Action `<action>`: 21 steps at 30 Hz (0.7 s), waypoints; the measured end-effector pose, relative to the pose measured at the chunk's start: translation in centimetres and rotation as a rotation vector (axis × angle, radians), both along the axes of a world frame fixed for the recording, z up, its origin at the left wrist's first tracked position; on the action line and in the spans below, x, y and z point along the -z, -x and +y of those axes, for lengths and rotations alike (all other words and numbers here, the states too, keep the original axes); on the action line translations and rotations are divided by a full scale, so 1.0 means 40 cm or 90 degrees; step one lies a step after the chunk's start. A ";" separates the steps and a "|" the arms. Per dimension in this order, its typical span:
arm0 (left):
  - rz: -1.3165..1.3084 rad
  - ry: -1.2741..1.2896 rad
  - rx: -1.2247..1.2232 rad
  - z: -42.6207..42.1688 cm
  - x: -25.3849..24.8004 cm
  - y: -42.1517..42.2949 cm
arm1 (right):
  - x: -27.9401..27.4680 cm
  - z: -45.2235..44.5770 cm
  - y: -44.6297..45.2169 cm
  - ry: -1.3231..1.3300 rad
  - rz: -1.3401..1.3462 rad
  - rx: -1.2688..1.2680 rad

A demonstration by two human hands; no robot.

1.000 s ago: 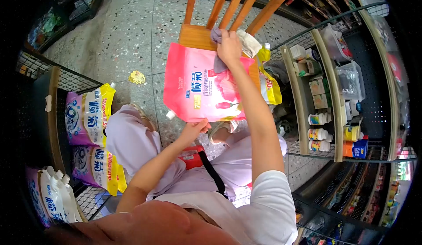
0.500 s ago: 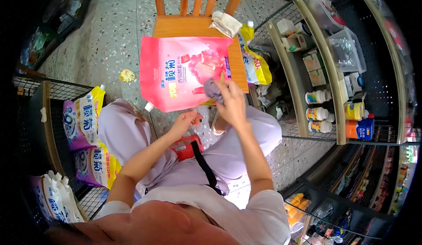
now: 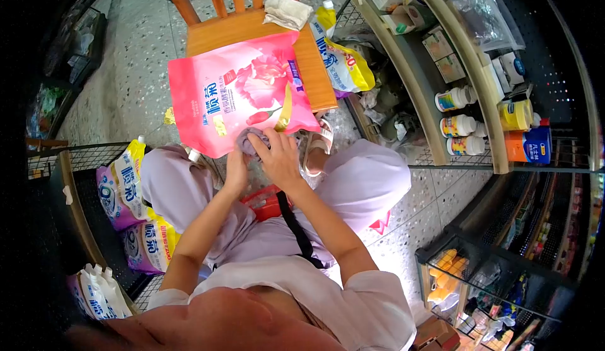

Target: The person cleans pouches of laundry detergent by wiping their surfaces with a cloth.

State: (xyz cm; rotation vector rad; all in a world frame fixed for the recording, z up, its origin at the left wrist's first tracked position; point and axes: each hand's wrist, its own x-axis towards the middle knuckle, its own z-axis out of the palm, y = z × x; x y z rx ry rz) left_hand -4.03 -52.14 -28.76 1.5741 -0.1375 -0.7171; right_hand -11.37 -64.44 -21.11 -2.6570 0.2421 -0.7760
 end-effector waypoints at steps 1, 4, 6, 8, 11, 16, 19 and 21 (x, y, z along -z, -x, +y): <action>0.057 0.059 -0.016 -0.007 -0.011 0.000 | 0.008 -0.011 0.009 0.007 0.008 0.020; 0.082 0.126 0.000 -0.015 -0.040 -0.001 | 0.022 -0.040 0.032 0.021 0.025 0.078; 0.066 0.119 0.018 -0.014 -0.047 -0.002 | 0.016 -0.057 0.046 0.021 0.034 0.116; 0.064 0.093 0.025 -0.014 -0.051 -0.001 | 0.034 -0.077 0.057 0.021 0.024 0.146; 0.044 0.079 0.044 -0.010 -0.070 -0.005 | 0.033 -0.095 0.077 -0.017 0.052 0.187; 0.052 0.071 0.048 -0.004 -0.056 -0.006 | 0.032 -0.112 0.096 0.022 0.061 0.217; 0.042 0.062 0.034 -0.006 -0.062 -0.006 | 0.039 -0.122 0.109 0.028 0.073 0.251; 0.020 0.055 0.032 -0.010 -0.069 -0.006 | 0.031 -0.128 0.116 0.009 0.084 0.266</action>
